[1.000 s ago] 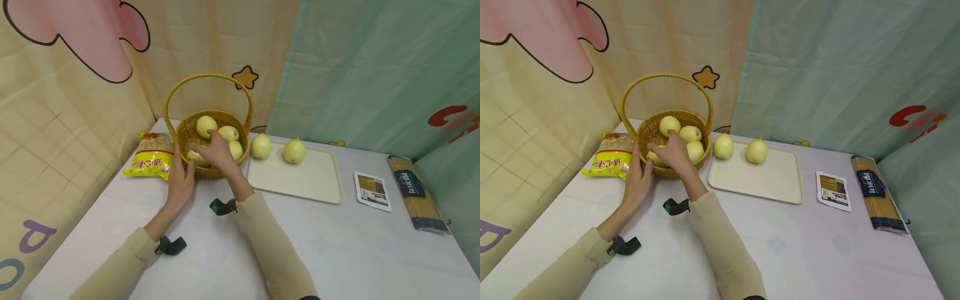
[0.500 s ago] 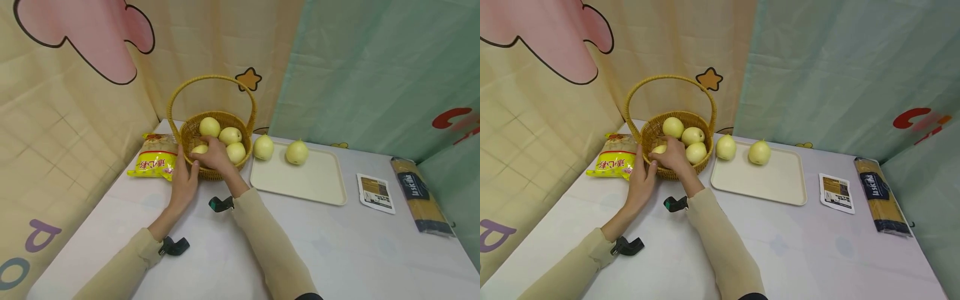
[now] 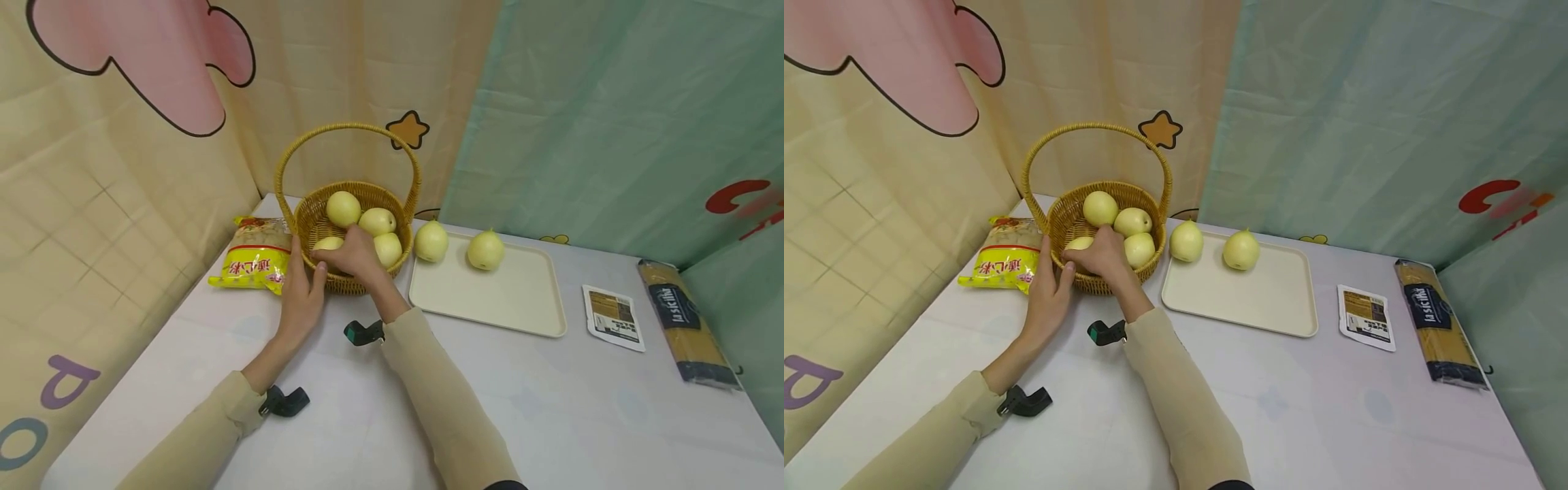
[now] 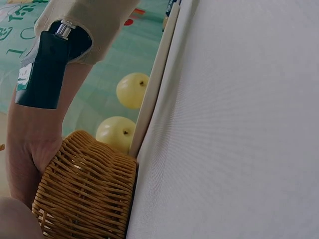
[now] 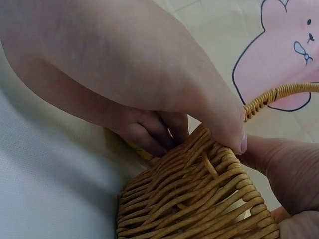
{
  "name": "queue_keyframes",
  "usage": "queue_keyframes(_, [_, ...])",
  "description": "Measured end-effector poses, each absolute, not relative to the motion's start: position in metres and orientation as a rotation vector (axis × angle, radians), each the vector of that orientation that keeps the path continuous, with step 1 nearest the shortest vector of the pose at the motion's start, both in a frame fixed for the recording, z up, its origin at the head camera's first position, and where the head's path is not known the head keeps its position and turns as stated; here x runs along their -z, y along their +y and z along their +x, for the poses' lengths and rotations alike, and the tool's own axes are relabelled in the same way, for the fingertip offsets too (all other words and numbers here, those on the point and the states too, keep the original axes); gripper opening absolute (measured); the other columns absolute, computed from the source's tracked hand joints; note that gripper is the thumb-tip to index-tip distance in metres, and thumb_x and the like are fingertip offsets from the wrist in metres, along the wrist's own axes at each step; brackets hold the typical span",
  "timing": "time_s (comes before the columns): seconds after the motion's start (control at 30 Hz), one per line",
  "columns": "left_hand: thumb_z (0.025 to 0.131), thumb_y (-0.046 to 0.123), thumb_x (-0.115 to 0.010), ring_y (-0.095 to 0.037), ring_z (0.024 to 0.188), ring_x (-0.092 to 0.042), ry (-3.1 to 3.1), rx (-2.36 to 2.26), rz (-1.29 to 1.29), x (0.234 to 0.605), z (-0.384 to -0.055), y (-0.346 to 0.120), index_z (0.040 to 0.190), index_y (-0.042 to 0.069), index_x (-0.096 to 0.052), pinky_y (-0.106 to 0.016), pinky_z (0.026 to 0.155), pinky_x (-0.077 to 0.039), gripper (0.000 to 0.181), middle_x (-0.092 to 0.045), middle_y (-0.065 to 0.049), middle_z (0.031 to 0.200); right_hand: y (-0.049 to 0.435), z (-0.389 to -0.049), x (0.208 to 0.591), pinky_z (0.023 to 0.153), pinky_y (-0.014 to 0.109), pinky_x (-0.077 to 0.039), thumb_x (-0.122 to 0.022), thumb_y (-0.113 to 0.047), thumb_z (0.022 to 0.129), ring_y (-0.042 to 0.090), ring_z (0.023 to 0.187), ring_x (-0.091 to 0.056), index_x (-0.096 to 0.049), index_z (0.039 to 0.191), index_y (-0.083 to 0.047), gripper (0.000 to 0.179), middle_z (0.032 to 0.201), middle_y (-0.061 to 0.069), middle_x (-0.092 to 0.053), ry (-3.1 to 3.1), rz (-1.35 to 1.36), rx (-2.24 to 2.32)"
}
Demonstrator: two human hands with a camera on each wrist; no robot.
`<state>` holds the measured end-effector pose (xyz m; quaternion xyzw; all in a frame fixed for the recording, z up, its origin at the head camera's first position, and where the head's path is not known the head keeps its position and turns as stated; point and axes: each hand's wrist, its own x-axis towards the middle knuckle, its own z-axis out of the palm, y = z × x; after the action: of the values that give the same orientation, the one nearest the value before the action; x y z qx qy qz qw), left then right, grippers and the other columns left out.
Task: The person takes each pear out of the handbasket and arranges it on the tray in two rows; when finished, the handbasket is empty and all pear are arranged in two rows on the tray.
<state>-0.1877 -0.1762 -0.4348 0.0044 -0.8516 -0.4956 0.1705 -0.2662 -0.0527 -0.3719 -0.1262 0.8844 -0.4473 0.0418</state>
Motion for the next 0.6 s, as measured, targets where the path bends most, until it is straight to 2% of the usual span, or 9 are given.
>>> queue_keyframes(0.07, [0.113, 0.036, -0.044, -0.029, 0.165, -0.008, -2.421, 1.407, 0.014, 0.434, -0.187, -0.176, 0.171, 0.014, 0.000, -0.054, 0.133, -0.011, 0.077, -0.004, -0.008, 0.178, -0.052, -0.266, 0.372, 0.071, 0.028, -0.051, -0.089, -0.034, 0.081, 0.019, 0.088, -0.060, -0.065, 0.120, 0.004, 0.060, 0.106, 0.013, -0.070, 2.701, -0.395, 1.386])
queue_keyframes(0.13, [0.113, 0.036, -0.044, -0.029, 0.165, -0.008, -2.424, 1.407, 0.014, 0.434, -0.188, -0.176, 0.171, 0.014, 0.001, -0.053, 0.133, -0.011, 0.077, -0.004, -0.008, 0.178, -0.052, -0.267, 0.373, 0.071, 0.028, -0.052, -0.089, -0.034, 0.081, 0.019, 0.088, -0.060, -0.066, 0.120, 0.005, 0.059, 0.107, 0.014, -0.070, 2.693, -0.406, 1.407])
queue_keyframes(0.27, [0.113, 0.035, -0.044, -0.029, 0.165, -0.008, -2.424, 1.419, 0.012, 0.434, -0.188, -0.175, 0.171, 0.014, 0.001, -0.053, 0.133, -0.011, 0.076, -0.004, -0.007, 0.178, -0.050, -0.267, 0.373, 0.086, 0.035, -0.058, -0.089, -0.033, 0.082, 0.025, 0.103, -0.066, -0.061, 0.134, 0.008, 0.073, 0.123, 0.018, -0.070, 2.670, -0.402, 1.446])
queue_keyframes(0.37, [0.113, 0.035, -0.043, -0.029, 0.165, -0.007, -2.428, 1.433, 0.019, 0.435, -0.187, -0.174, 0.171, 0.015, 0.002, -0.053, 0.133, -0.011, 0.075, -0.003, -0.007, 0.178, -0.049, -0.266, 0.372, 0.098, 0.040, -0.058, -0.089, -0.036, 0.082, 0.029, 0.118, -0.066, -0.056, 0.144, 0.006, 0.082, 0.135, 0.019, -0.067, 2.673, -0.400, 1.447])
queue_keyframes(0.6, [0.113, 0.036, -0.042, -0.029, 0.165, -0.007, -2.427, 1.428, 0.034, 0.435, -0.190, -0.176, 0.171, 0.016, 0.002, -0.054, 0.133, -0.011, 0.075, -0.003, -0.005, 0.179, -0.043, -0.258, 0.349, 0.102, 0.044, -0.054, -0.089, -0.039, 0.083, 0.033, 0.126, -0.060, -0.058, 0.145, 0.000, 0.080, 0.140, 0.016, -0.066, 2.747, -0.443, 1.491])
